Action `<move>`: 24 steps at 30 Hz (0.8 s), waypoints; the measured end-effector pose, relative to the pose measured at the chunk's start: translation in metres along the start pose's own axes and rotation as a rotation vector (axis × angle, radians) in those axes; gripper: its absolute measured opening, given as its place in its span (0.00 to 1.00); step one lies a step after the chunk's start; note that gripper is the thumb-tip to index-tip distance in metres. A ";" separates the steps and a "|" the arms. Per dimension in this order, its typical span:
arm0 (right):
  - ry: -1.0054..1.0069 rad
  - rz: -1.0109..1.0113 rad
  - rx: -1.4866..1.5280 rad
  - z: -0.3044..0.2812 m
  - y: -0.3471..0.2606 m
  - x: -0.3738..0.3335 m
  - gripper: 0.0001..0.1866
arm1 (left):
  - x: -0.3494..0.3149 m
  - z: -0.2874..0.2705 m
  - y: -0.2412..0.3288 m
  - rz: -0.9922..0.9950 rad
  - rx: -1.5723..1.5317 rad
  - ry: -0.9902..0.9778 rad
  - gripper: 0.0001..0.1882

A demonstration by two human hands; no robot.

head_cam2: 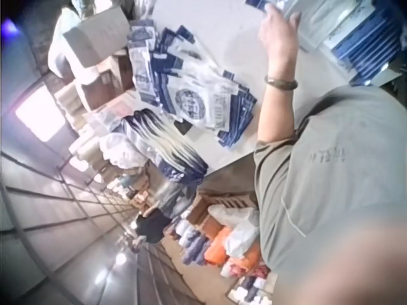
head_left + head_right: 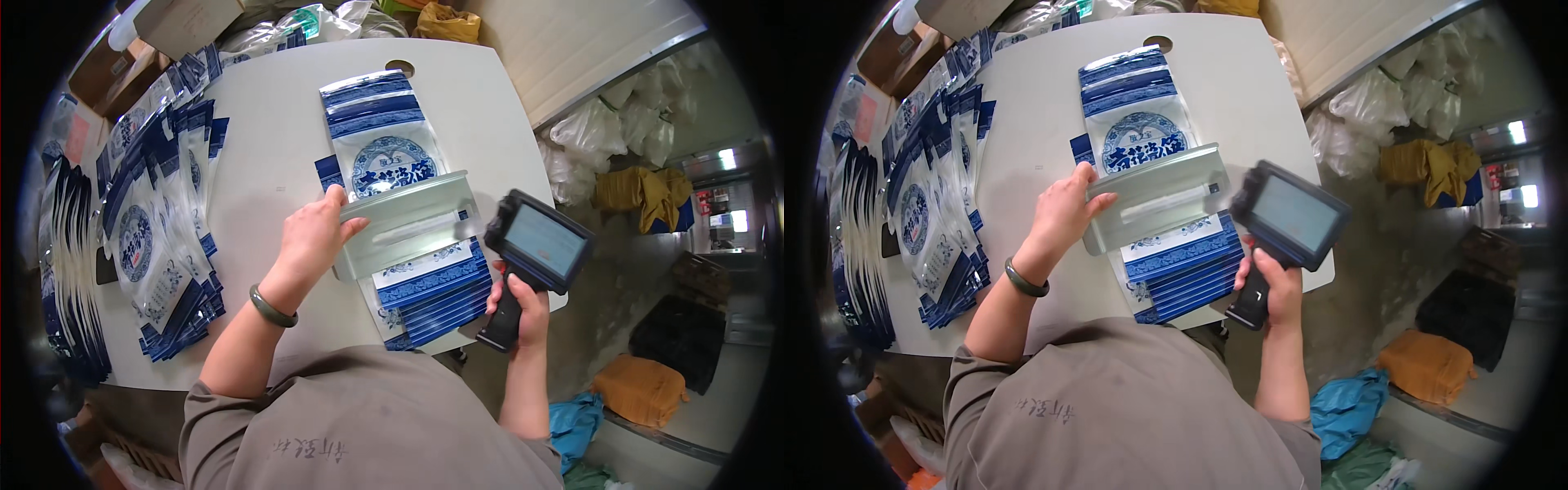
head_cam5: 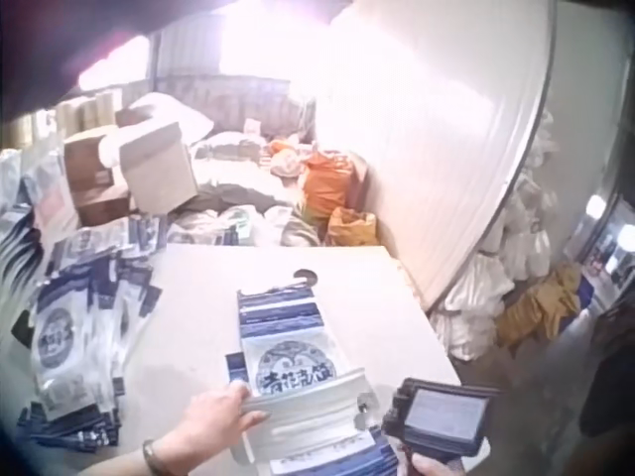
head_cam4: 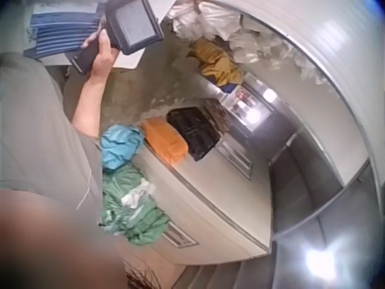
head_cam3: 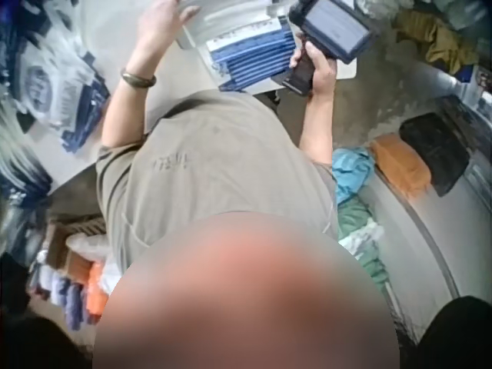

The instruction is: Applying printed labels or codes to plastic bags using a handheld inkjet printer and a metal alignment guide.

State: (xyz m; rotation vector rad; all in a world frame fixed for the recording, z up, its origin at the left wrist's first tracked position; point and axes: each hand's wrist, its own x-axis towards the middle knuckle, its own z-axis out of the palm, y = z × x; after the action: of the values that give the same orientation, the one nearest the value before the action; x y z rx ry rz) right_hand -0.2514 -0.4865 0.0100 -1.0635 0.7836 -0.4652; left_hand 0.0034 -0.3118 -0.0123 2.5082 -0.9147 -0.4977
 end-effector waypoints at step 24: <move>-0.191 0.298 -0.943 0.125 -0.013 0.000 0.09 | -0.003 0.014 -0.012 0.209 -0.026 0.198 0.13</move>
State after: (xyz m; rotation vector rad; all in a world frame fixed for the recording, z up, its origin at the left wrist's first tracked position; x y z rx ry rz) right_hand -0.1556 -0.4174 0.0543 -1.7859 0.9917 0.3113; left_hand 0.0011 -0.3047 -0.0294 2.3527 -1.0683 -0.1894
